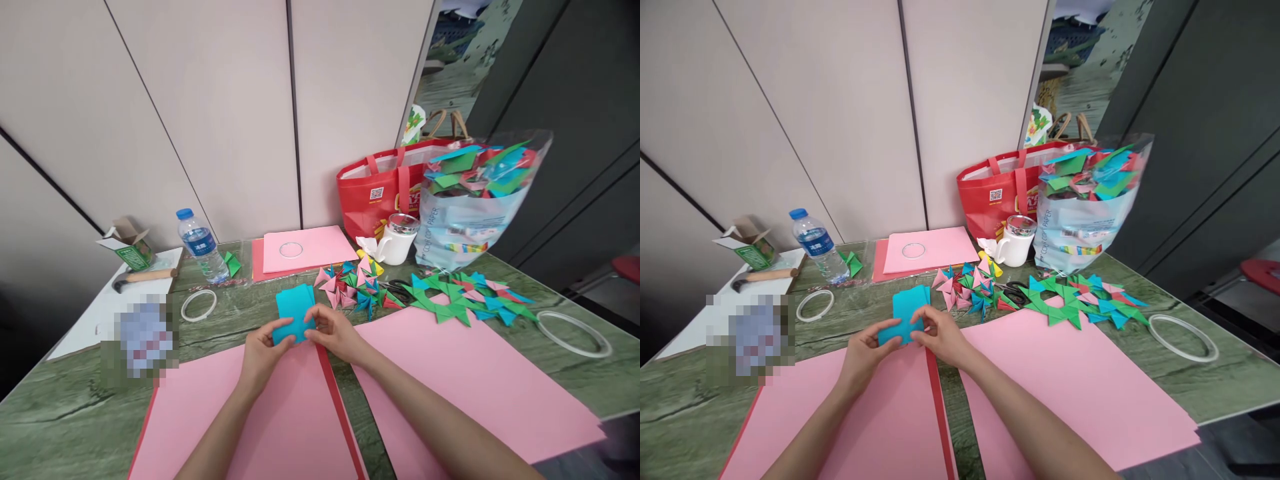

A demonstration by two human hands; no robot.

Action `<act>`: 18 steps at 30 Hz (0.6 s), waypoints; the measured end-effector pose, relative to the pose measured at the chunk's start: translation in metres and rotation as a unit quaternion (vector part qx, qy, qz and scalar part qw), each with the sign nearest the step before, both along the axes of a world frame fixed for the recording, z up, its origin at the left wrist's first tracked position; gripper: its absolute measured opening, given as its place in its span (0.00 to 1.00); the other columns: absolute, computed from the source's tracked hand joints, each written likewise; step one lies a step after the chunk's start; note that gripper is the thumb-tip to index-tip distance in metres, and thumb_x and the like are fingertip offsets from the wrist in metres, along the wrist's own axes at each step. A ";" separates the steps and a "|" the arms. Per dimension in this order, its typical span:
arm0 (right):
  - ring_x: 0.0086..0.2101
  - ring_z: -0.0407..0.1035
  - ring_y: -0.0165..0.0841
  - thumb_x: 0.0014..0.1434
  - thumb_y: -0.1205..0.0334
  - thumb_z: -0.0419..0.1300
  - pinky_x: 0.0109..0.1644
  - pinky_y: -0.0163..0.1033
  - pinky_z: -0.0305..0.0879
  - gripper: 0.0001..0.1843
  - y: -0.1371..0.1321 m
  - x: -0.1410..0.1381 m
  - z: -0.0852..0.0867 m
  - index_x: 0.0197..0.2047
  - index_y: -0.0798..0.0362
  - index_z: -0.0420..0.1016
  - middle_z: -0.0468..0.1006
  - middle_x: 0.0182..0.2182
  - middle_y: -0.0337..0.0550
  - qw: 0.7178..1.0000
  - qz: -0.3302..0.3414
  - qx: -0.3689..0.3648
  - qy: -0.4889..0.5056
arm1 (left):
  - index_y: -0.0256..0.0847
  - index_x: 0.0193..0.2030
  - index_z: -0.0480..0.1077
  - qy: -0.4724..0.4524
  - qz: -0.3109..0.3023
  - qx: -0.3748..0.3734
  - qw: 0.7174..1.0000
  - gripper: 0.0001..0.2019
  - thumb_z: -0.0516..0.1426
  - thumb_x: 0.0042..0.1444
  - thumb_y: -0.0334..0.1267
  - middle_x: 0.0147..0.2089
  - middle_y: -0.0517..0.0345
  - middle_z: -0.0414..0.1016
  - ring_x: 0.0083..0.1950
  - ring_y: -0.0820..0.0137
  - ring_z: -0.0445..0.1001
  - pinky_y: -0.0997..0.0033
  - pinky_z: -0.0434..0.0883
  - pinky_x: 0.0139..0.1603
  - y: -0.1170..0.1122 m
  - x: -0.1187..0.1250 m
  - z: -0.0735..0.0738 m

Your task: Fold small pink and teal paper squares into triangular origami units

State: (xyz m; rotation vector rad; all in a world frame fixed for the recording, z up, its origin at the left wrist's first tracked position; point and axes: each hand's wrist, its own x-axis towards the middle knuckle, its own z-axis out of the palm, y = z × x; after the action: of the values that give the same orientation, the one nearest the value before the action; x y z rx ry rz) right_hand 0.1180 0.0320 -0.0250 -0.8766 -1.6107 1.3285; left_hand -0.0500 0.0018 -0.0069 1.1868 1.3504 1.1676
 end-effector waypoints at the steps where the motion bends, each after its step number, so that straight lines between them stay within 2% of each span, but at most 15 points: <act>1: 0.27 0.63 0.27 0.48 0.63 0.59 0.27 0.31 0.64 0.06 -0.001 -0.002 -0.001 0.32 0.53 0.68 0.68 0.30 0.38 1.000 -0.007 0.014 -0.016 | 0.37 0.39 0.74 0.022 -0.001 0.007 1.000 0.18 0.64 0.36 0.36 0.26 0.60 0.76 0.26 0.70 0.72 0.72 0.71 0.30 0.000 0.000 0.000; 3: 0.25 0.62 0.26 0.48 0.66 0.58 0.27 0.31 0.60 0.02 -0.002 -0.003 -0.003 0.28 0.54 0.71 0.68 0.28 0.38 0.997 -0.031 0.043 -0.047 | 0.38 0.38 0.75 0.052 -0.007 0.022 0.998 0.17 0.64 0.36 0.36 0.26 0.60 0.76 0.25 0.72 0.70 0.75 0.68 0.26 0.000 0.001 -0.001; 5: 0.25 0.61 0.26 0.48 0.68 0.58 0.26 0.30 0.58 0.03 -0.002 -0.003 -0.004 0.27 0.55 0.73 0.69 0.27 0.39 0.995 -0.049 0.063 -0.067 | 0.38 0.39 0.74 0.062 -0.017 0.033 0.997 0.18 0.63 0.36 0.35 0.29 0.59 0.76 0.26 0.72 0.70 0.75 0.67 0.26 0.000 0.001 -0.004; 11: 0.26 0.62 0.27 0.47 0.68 0.58 0.27 0.31 0.58 0.06 -0.001 -0.003 -0.001 0.29 0.53 0.76 0.69 0.28 0.39 0.996 -0.048 0.046 -0.057 | 0.39 0.40 0.73 0.059 -0.023 0.040 0.997 0.18 0.61 0.37 0.34 0.33 0.57 0.76 0.29 0.70 0.71 0.74 0.68 0.28 0.000 0.002 -0.008; 15: 0.29 0.64 0.28 0.46 0.66 0.59 0.29 0.31 0.63 0.06 0.001 -0.001 -0.002 0.30 0.53 0.76 0.69 0.30 0.40 0.998 -0.039 0.030 -0.033 | 0.38 0.40 0.74 0.016 -0.031 0.025 0.999 0.17 0.60 0.39 0.34 0.37 0.55 0.77 0.36 0.65 0.74 0.70 0.71 0.36 -0.002 0.003 -0.002; 18: 0.28 0.64 0.28 0.46 0.65 0.60 0.28 0.32 0.65 0.07 0.004 0.001 -0.002 0.31 0.53 0.76 0.69 0.31 0.41 1.000 -0.025 0.012 -0.012 | 0.37 0.43 0.73 -0.034 -0.038 0.009 0.999 0.20 0.59 0.39 0.33 0.39 0.56 0.77 0.40 0.63 0.74 0.65 0.71 0.43 -0.003 0.003 0.002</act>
State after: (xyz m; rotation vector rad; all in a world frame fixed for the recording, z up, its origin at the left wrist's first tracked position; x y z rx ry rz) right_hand 0.1190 0.0362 -0.0273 -0.9164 -1.6100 1.2648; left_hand -0.0469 -0.0009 -0.0049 1.1897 1.2356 1.1587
